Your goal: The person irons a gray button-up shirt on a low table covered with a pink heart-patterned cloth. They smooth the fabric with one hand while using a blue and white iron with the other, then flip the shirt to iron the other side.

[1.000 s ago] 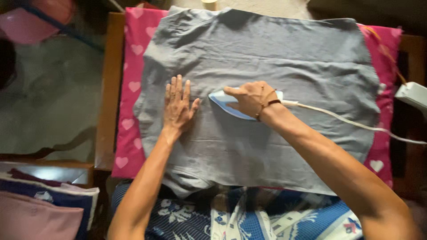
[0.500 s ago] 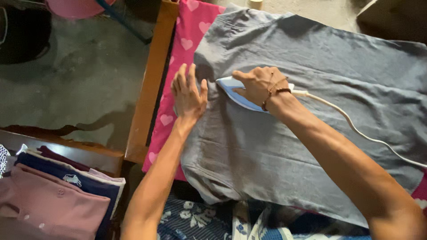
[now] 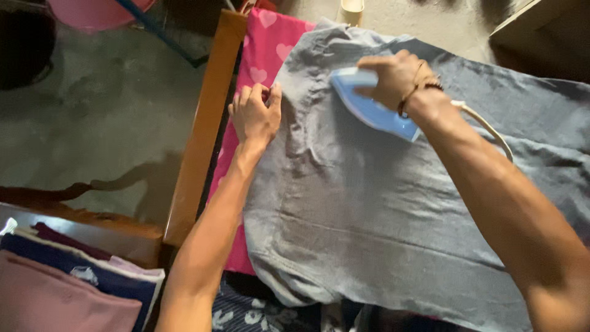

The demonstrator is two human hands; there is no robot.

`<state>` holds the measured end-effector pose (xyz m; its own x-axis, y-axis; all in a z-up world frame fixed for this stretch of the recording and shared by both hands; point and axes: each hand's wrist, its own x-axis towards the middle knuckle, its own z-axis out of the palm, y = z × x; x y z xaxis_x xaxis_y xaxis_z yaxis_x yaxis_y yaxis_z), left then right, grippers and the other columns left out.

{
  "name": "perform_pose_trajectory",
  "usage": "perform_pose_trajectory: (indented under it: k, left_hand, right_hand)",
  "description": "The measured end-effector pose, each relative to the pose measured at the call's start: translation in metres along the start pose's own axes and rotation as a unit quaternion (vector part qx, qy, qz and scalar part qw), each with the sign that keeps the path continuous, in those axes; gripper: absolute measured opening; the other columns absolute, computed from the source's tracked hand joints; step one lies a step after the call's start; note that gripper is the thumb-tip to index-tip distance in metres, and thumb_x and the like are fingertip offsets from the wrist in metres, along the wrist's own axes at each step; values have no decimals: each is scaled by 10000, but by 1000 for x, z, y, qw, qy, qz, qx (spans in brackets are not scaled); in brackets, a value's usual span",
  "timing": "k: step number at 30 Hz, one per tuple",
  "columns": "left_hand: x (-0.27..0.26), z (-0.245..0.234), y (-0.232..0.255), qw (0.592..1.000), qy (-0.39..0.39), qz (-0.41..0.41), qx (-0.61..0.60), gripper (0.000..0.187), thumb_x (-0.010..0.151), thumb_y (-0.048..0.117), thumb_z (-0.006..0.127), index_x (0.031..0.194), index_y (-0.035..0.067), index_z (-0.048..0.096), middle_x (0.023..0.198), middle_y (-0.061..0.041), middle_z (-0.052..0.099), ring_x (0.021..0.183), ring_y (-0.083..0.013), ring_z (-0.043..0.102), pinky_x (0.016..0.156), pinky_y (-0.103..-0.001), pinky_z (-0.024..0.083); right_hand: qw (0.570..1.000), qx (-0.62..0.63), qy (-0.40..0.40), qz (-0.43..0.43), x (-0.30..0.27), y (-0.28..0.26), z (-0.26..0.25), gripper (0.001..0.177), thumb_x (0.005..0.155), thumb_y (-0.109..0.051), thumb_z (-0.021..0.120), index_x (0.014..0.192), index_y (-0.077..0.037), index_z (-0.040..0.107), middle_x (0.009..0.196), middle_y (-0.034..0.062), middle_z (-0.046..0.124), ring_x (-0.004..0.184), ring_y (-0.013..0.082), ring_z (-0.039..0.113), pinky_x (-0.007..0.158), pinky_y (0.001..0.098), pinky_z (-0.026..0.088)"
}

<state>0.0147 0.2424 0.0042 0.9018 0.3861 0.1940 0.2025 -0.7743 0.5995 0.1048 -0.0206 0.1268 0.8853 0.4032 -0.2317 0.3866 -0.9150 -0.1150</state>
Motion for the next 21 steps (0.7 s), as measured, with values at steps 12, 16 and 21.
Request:
perform_pose_trajectory:
  k: [12,16,21]
  left_hand:
    - [67,49,-6,988,-76,-81,-104,326,806,442,759,856,120,786,839,-52,793,847,-261,747,903,-481,464]
    - [69,52,-14,982,-100,-90,-137,353,846,463,741,876,112,771,833,-58,789,819,-231,764,841,-411,536]
    - [63,48,-11,979,-85,-94,-161,372,901,454,686,882,92,770,843,-78,784,823,-248,757,817,-417,528]
  right_hand:
    - [996,5,88,-8,49,-22,13,428,915,-524,728,1233,-243,676,937,141,745,825,347,731,697,476,585]
    - [986,15,84,-145,24,-20,9,430,832,-498,774,1184,-261,703,914,133,752,830,369,721,715,482,579]
    - [998,-34,-6,-46,-12,-46,5,437,958,-538,687,1305,-278,634,880,163,740,815,360,730,707,493,579]
